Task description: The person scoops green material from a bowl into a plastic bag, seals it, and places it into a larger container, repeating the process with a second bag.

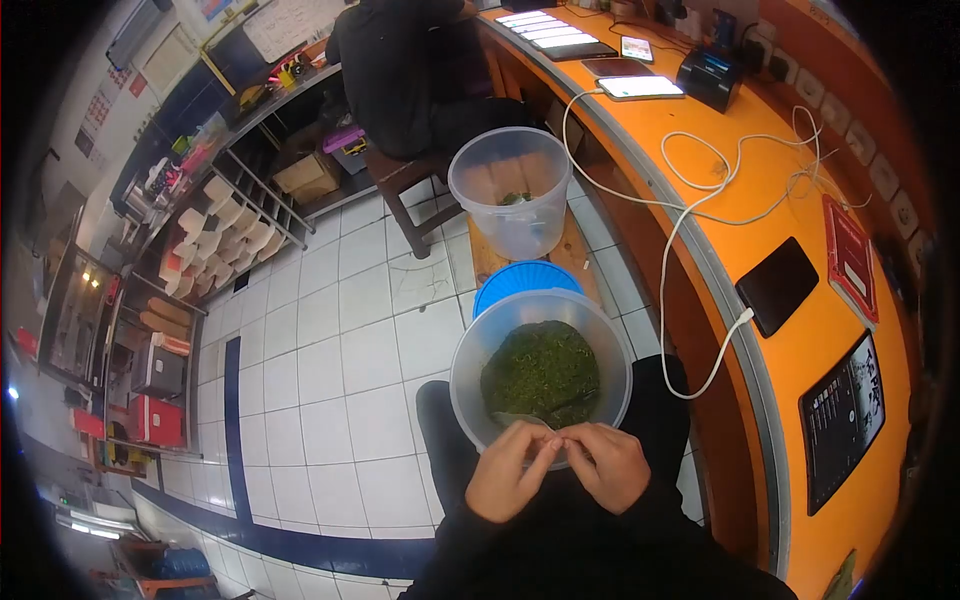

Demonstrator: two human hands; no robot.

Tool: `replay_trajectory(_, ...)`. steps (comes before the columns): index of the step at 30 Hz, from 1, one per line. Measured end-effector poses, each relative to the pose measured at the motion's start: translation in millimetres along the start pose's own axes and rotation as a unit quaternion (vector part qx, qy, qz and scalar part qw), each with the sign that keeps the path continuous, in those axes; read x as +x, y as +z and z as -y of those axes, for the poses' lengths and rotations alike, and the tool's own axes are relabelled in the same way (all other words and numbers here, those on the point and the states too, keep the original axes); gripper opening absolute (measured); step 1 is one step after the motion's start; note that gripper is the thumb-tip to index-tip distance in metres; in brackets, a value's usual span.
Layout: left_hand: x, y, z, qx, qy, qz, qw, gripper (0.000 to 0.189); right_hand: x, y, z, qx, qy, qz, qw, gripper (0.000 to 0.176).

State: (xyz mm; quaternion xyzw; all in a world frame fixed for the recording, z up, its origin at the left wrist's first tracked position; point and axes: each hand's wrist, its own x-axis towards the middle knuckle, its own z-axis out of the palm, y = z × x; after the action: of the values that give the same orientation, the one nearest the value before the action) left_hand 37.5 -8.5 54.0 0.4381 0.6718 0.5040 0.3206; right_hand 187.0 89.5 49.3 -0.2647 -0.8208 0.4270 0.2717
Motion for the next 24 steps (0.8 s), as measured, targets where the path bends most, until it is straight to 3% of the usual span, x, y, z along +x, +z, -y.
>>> replay_trajectory(2, 1.1, 4.2, 0.1, 0.156, 0.057, 0.013, 0.986, 0.015, 2.6, 4.0, -3.7, -0.042, -0.029, -0.017, 0.999, 0.009)
replay_trajectory(6, 5.3, 6.2, 4.8, 0.159, 0.053, 0.028, 0.985, 0.016, 4.1, 6.9, -9.3, -0.19, -0.072, -0.025, 0.979, 0.011)
replay_trajectory(11, 4.7, 11.8, 19.6, 0.094, 0.052, 0.016, 0.994, 0.012, 4.1, 3.8, -23.4, -0.221, -0.105, -0.019, 0.969, 0.018)
replay_trajectory(16, 0.1, 27.4, 25.1, 0.155, 0.103, -0.023, 0.982, 0.01, 10.3, 0.4, -28.0, -0.234, -0.069, -0.046, 0.969, 0.02)
replay_trajectory(18, 4.7, 22.1, 20.3, 0.118, 0.031, -0.073, 0.99, 0.012, 11.3, 3.4, -24.4, -0.199, -0.074, -0.066, 0.975, 0.018)
replay_trajectory(24, 8.7, 13.7, 21.6, 0.058, -0.072, -0.091, 0.992, 0.016, 5.4, 8.7, -21.0, -0.174, -0.142, -0.025, 0.974, 0.016)
